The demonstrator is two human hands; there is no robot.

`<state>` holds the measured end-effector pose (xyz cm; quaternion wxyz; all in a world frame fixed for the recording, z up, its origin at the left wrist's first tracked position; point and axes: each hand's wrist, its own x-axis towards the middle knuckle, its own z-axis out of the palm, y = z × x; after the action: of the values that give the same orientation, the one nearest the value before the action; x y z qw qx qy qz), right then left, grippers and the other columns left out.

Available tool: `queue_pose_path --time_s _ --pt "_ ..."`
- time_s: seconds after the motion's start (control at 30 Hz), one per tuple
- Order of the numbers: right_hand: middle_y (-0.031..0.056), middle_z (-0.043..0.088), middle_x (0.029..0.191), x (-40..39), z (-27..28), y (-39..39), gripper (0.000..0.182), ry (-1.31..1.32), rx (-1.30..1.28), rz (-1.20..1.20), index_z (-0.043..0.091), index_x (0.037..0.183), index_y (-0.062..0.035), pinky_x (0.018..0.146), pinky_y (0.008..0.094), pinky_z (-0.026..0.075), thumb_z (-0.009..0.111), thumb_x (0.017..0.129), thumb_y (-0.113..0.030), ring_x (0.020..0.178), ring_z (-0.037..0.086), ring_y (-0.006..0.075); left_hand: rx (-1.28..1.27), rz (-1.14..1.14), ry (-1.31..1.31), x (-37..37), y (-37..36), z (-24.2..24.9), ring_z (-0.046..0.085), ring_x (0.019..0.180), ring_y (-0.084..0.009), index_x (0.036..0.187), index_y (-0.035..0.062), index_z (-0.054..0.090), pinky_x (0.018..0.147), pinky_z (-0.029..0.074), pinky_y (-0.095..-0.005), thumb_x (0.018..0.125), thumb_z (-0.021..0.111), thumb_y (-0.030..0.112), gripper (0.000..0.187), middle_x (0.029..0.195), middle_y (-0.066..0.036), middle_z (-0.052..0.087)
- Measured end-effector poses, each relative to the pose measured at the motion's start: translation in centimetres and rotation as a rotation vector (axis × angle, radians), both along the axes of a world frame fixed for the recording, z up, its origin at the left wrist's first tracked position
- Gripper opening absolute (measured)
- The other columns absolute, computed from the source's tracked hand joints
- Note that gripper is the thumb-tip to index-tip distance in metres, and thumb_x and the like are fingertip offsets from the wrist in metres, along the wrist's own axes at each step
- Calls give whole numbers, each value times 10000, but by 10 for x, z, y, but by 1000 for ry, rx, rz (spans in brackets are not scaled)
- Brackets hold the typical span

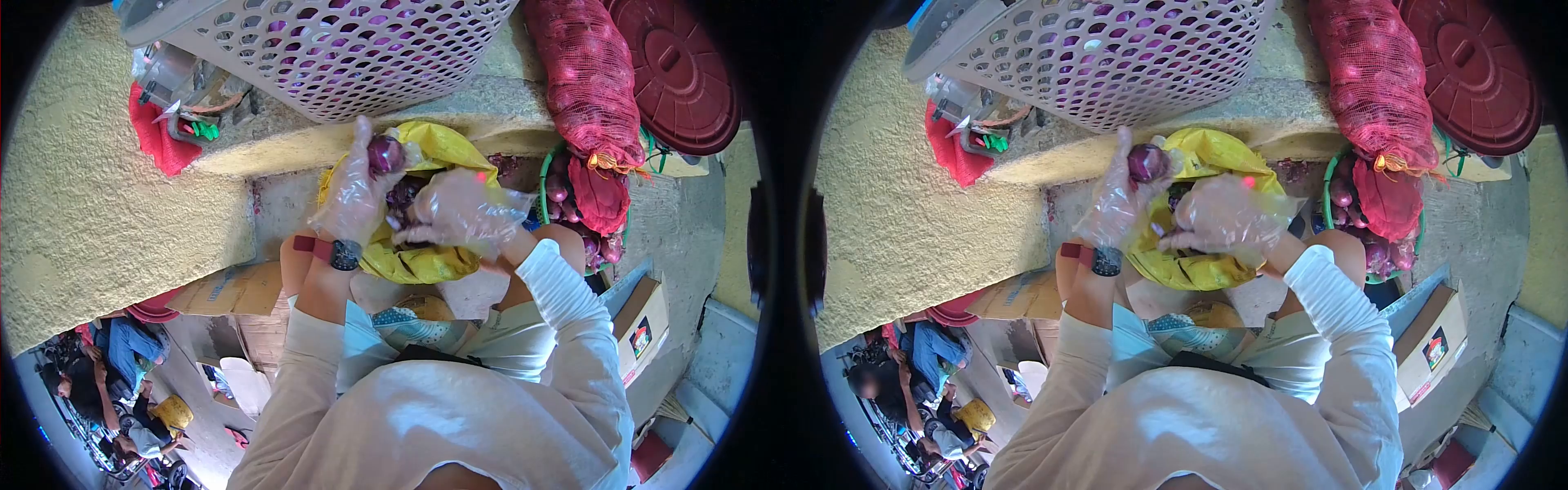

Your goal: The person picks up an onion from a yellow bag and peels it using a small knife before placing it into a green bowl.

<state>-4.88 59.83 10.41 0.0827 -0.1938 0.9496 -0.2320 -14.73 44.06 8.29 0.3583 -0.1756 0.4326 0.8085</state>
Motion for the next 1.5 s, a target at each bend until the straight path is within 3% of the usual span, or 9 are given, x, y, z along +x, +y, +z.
queue_pose_path --time_s 0.4,0.47,0.6,0.67,0.87,1.0,1.2,1.3,1.5 --pt "189 669 795 -4 -33 8 673 66 34 -82 683 808 -1 756 499 517 703 780 -673 818 677 404 292 -25 -157 -18 -14 -28 650 1063 -384 1254 21 556 958 565 -524 1003 635 485 533 1159 -219 638" --pt "189 664 788 -7 -29 12 680 47 55 -89 678 782 8 756 502 512 704 786 -672 812 670 411 218 127 -80 -11 -7 -21 600 978 -257 1107 37 604 948 590 -515 961 737 376 392 1051 -127 596" --pt "203 664 782 -10 -8 19 694 3 91 -56 672 764 12 739 512 510 667 830 -678 793 666 423 249 95 -68 -9 -8 -15 597 999 -250 1123 29 599 981 592 -522 947 763 306 367 1054 -119 573" --pt "218 659 763 -13 -8 21 694 -39 118 -23 672 747 9 711 525 504 621 883 -670 760 657 438 194 104 -11 -9 -8 -13 611 1126 -360 1216 13 535 997 586 -547 950 760 262 428 1191 -161 576" --pt "216 659 743 -13 -17 21 711 124 -96 -132 672 709 -9 691 531 499 605 884 -694 731 650 444 210 133 -76 -13 -11 -13 633 1058 -303 1216 27 537 992 596 -539 945 766 242 415 1148 -153 601" --pt "199 680 754 -13 5 20 675 62 52 -105 714 813 -27 681 502 525 640 855 -696 734 677 419 210 86 9 -6 -10 -2 636 1083 -295 1224 18 533 992 600 -537 949 759 234 416 1176 -162 603" --pt "189 654 680 -15 16 21 760 -10 186 -126 735 747 -42 653 503 525 656 753 -797 688 680 381 102 41 134 3 -8 13 630 1005 -227 1217 -29 606 953 619 -431 1002 690 302 404 1122 -132 611" --pt "176 664 669 -14 14 20 724 46 41 -253 725 767 -34 634 486 538 716 738 -757 663 683 380 154 12 118 3 -9 14 658 1049 -279 1244 -8 572 957 624 -485 1002 688 223 354 1152 -163 637" --pt "188 684 700 -19 2 21 585 191 -221 -427 704 829 -18 668 481 561 824 747 -585 708 704 393 121 -63 42 0 -3 3 689 924 -201 1172 -29 657 858 618 -328 1030 644 228 294 1046 -130 704"
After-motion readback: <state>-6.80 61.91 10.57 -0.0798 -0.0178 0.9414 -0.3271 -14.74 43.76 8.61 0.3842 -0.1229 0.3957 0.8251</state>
